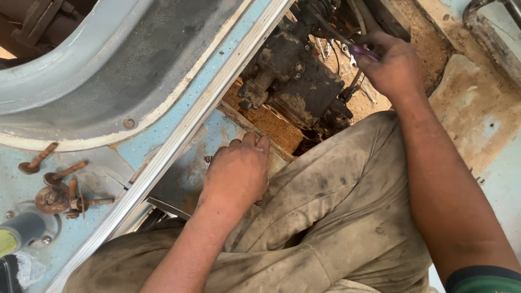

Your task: The person works under a vehicle, using a screwdriver to adjust or tighten components of the undercarriage. The person holds a cloth in one hand and manipulates the tool with the other, focusing on a specific mechanical area.

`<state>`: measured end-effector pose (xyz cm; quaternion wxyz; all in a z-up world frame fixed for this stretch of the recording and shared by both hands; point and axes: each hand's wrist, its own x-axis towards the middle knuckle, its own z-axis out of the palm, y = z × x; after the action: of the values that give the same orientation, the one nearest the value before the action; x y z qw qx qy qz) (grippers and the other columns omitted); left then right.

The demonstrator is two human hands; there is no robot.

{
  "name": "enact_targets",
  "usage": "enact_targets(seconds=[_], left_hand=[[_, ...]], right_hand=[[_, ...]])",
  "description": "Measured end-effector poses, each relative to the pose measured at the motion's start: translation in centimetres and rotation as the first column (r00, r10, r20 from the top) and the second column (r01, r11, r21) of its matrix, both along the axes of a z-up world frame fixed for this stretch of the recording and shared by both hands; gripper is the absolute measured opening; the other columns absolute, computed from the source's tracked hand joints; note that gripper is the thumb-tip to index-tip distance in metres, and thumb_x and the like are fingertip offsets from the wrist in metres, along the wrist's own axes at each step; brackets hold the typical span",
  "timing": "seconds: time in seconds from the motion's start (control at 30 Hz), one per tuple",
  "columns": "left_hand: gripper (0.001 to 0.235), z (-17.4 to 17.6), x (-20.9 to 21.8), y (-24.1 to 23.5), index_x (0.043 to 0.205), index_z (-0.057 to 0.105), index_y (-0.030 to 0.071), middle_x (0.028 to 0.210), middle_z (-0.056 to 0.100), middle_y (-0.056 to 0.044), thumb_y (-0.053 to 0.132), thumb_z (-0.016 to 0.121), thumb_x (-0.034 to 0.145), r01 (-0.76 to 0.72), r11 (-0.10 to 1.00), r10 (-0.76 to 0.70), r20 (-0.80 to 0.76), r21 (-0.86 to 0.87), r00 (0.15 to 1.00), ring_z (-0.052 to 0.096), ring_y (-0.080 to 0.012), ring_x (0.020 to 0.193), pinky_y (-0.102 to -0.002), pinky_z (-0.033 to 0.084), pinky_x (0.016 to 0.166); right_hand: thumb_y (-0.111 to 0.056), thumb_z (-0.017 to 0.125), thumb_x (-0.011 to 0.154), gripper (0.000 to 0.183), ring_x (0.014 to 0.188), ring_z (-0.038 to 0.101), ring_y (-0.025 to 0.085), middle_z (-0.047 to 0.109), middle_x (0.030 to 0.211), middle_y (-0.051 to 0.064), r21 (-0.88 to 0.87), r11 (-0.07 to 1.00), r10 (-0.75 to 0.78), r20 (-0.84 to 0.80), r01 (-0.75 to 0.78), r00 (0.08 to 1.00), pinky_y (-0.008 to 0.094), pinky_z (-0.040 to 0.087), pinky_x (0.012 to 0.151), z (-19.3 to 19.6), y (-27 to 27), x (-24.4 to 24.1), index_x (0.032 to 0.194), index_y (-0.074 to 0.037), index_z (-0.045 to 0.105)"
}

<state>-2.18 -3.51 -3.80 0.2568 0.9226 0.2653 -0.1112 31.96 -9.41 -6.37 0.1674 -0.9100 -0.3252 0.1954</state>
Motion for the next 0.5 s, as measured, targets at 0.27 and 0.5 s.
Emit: enact_targets(seconds=[0.27, 0.5], left_hand=[[0.028, -0.1, 0.1, -0.3, 0.110, 0.063, 0.000, 0.105, 0.063, -0.018, 0.008, 0.062, 0.084, 0.013, 1.000, -0.014, 0.027, 0.023, 1.000, 0.068, -0.0328, 0.092, -0.045, 0.058, 0.077], [0.028, 0.2, -0.3, -0.5, 0.110, 0.064, 0.002, 0.100, 0.064, -0.016, 0.009, 0.062, 0.083, -0.005, 0.999, 0.001, 0.072, 0.053, 0.997, 0.069, -0.0321, 0.091, -0.044, 0.058, 0.076]], right_hand=[[-0.019, 0.071, 0.096, 0.031, 0.071, 0.070, 0.014, 0.079, 0.107, 0.006, -0.048, 0.987, 0.158, 0.039, -0.156, 0.987, 0.036, 0.058, 0.070, -0.7, 2.6, -1.8, 0.127, -0.021, 0.073], [-0.016, 0.069, 0.097, 0.031, 0.073, 0.071, 0.012, 0.079, 0.103, 0.008, -0.016, 0.983, 0.185, 0.031, -0.184, 0.982, 0.034, 0.057, 0.070, -0.3, 2.6, -2.3, 0.127, -0.018, 0.072]])
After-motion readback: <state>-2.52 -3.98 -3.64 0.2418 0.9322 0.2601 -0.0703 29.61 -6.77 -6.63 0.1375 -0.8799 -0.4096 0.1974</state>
